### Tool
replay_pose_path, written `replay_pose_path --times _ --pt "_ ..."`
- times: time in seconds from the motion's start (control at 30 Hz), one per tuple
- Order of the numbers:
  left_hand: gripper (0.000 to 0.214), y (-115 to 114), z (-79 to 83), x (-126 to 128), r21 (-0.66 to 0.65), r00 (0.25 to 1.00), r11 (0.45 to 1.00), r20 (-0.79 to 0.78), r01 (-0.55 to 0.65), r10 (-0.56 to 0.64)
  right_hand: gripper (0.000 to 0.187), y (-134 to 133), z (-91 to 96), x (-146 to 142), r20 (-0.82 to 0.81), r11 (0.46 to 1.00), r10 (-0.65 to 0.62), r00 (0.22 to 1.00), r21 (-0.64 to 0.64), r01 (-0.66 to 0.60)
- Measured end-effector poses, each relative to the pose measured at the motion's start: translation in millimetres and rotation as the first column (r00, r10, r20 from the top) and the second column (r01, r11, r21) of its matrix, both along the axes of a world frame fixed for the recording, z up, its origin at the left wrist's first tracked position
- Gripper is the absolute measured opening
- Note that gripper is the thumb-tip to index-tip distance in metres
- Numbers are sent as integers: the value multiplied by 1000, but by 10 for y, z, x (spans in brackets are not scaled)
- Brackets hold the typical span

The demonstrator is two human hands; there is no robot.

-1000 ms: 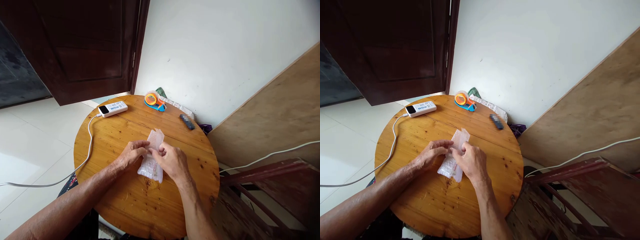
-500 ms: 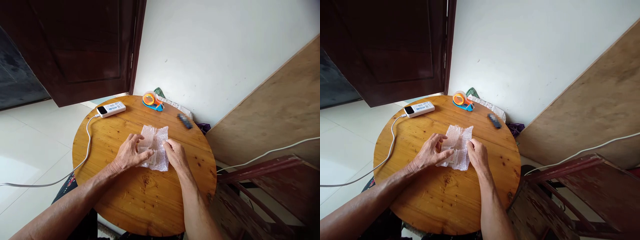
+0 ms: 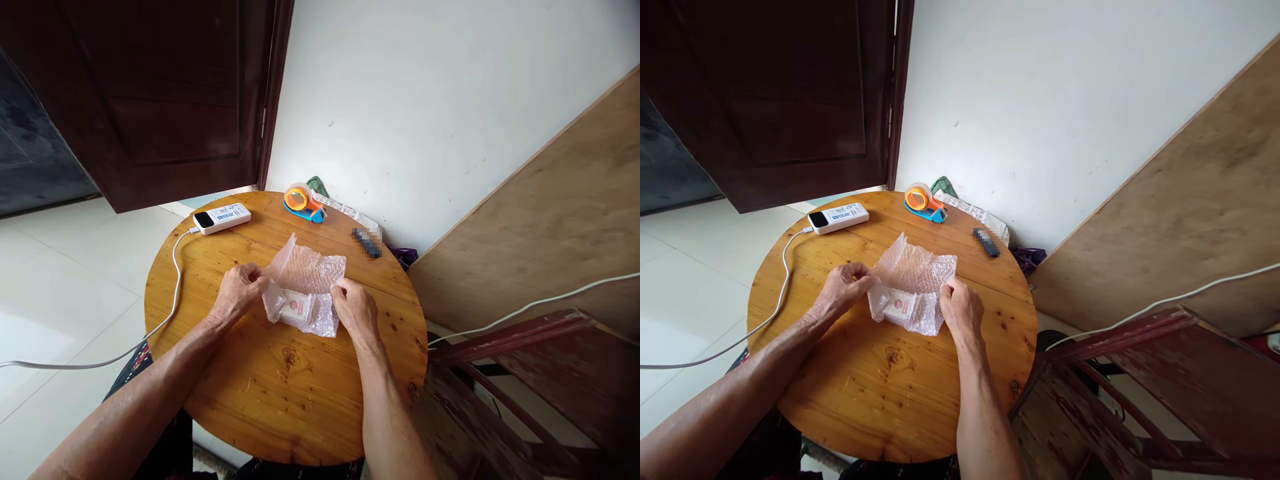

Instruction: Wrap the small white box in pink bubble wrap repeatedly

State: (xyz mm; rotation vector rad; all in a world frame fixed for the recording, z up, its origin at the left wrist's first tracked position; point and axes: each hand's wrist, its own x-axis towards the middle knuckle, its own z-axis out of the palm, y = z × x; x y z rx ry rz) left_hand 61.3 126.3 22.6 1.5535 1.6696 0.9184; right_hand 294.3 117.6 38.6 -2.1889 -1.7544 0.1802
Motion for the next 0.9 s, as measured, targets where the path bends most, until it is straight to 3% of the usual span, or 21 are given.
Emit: replay_pose_path --times 0.1,0.17,0.27,0.37,0.43,0.5,0.63,0.73,0.77,0.83,0.9 --pt "11 23 4 -31 5 978 1000 -208 -4 5 30 -8 33 -11 135 994 -18 991 -100 32" --pt "14 14 -2 -30 60 971 998 -233 -30 43 32 -15 39 -26 184 993 -18 983 -114 39" --pt "35 -42 0 -14 320 989 948 -143 0 48 32 -18 28 -34 216 992 -11 976 -119 38" --pt "40 -113 16 5 516 960 814 -214 268 -181 29 -14 12 -20 218 992 -1 976 -123 28" --pt "42 -135 28 6 463 890 767 -326 445 -319 23 -13 4 -9 204 991 0 979 -129 27" --pt "44 -127 42 -15 365 861 802 -384 473 -333 15 -15 -2 -2 189 994 -9 982 -109 30" --pt "49 -74 93 -94 268 903 902 -361 338 -231 25 -30 -18 -5 185 999 -23 982 41 15" --pt "50 -57 124 -131 237 922 912 -282 335 -265 20 -40 -17 -11 8 977 119 993 179 -119" --pt "49 -58 127 -135 237 929 913 -251 332 -273 17 -44 -3 -11 -109 960 212 971 212 -186" --pt "47 -63 127 -138 249 944 916 -184 315 -275 19 -58 60 -6 -354 917 386 852 251 -311" --pt "47 -70 136 -144 245 949 917 -106 316 -298 29 -93 176 2 -503 885 465 729 239 -400"
